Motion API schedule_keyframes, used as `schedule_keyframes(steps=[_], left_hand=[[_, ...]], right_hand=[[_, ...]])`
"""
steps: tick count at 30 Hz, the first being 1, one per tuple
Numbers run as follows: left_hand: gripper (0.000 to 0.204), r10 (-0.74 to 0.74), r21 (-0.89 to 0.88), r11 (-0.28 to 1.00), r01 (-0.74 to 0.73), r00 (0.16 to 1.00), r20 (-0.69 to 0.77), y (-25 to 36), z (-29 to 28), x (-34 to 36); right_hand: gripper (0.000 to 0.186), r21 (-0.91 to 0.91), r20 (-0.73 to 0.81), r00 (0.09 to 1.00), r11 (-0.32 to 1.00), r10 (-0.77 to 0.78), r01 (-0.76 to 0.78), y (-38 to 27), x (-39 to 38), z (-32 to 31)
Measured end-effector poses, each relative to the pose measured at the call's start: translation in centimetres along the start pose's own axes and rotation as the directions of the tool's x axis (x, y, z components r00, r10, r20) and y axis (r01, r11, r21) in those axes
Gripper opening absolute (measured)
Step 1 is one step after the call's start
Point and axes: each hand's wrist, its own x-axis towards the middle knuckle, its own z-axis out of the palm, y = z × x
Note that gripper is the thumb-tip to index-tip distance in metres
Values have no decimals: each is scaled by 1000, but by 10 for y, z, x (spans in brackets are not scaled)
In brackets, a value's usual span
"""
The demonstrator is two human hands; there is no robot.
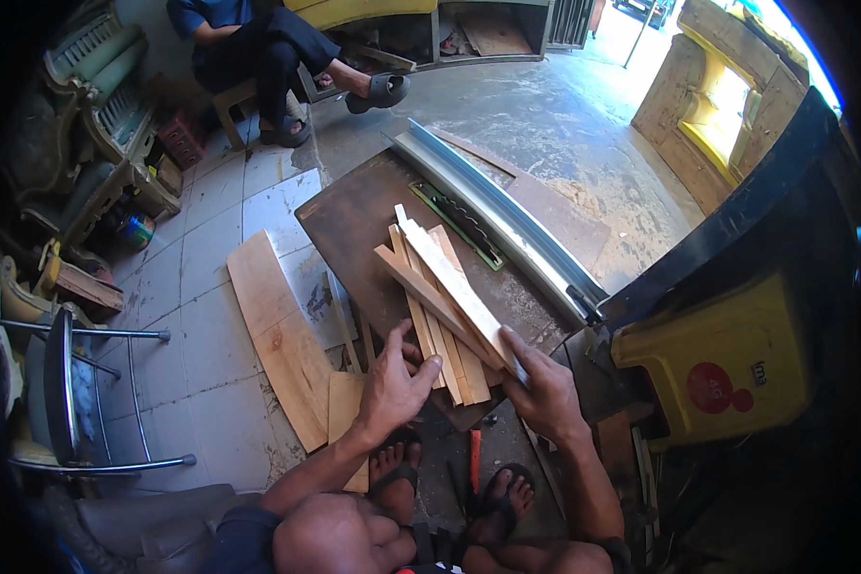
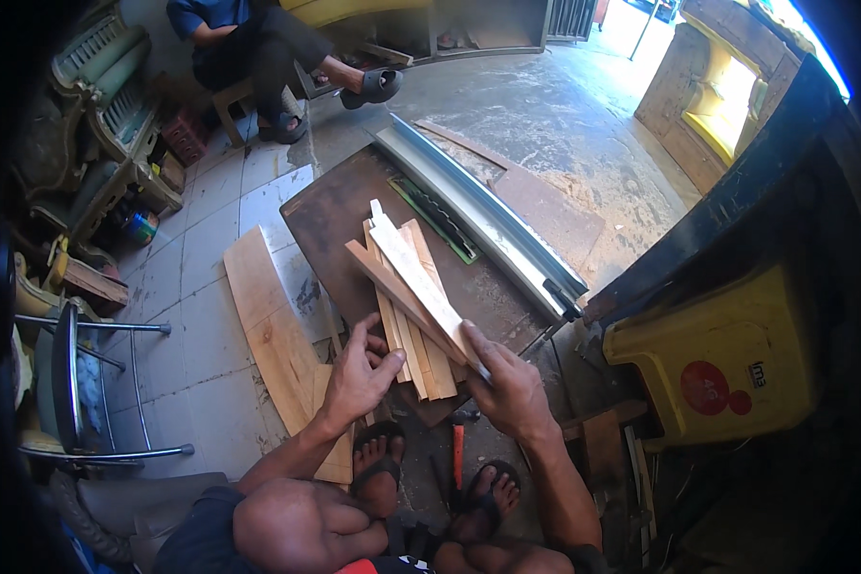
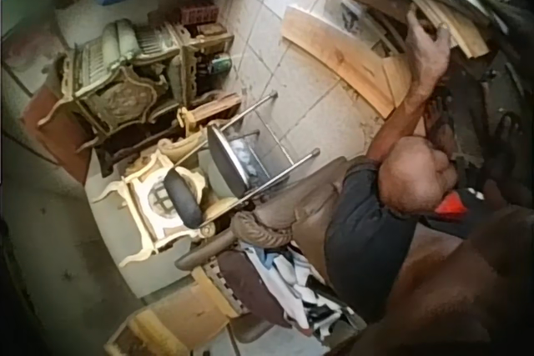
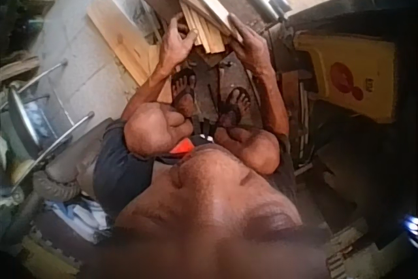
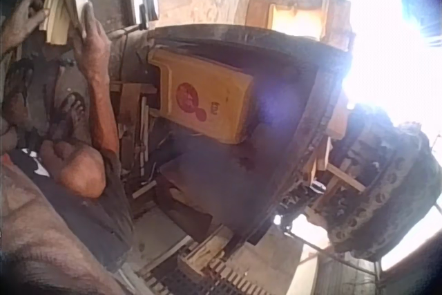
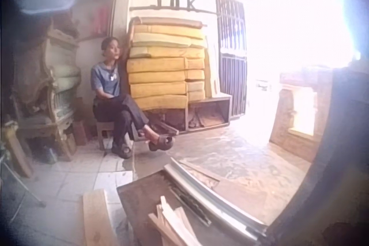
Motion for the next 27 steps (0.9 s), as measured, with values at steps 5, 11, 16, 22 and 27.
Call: schedule_keyframes(steps=[5, 11, 16, 22, 27], left_hand=[[74, 40, 104, 994, -36, 999, -37, -13, -3, 5], [59, 110, 104, 990, -93, 979, -172, -15, -14, 7], [47, 336, 348, 895, -277, 934, -120, -13, -7, 8], [44, 309, 364, 900, -239, 940, -148, -6, -8, 13], [41, 239, 295, 940, -170, 947, -214, -18, -16, 20]], right_hand=[[67, -114, -187, 982, 993, -41, 19, 8, -4, 5], [58, -166, -445, 896, 983, -8, -74, 14, -33, 4], [60, -269, -575, 815, 925, 70, -269, 27, -32, -14], [55, -513, -596, 794, 818, -122, -260, 20, -28, -31], [56, -454, -511, 860, 855, -20, -250, -27, -22, -15]])
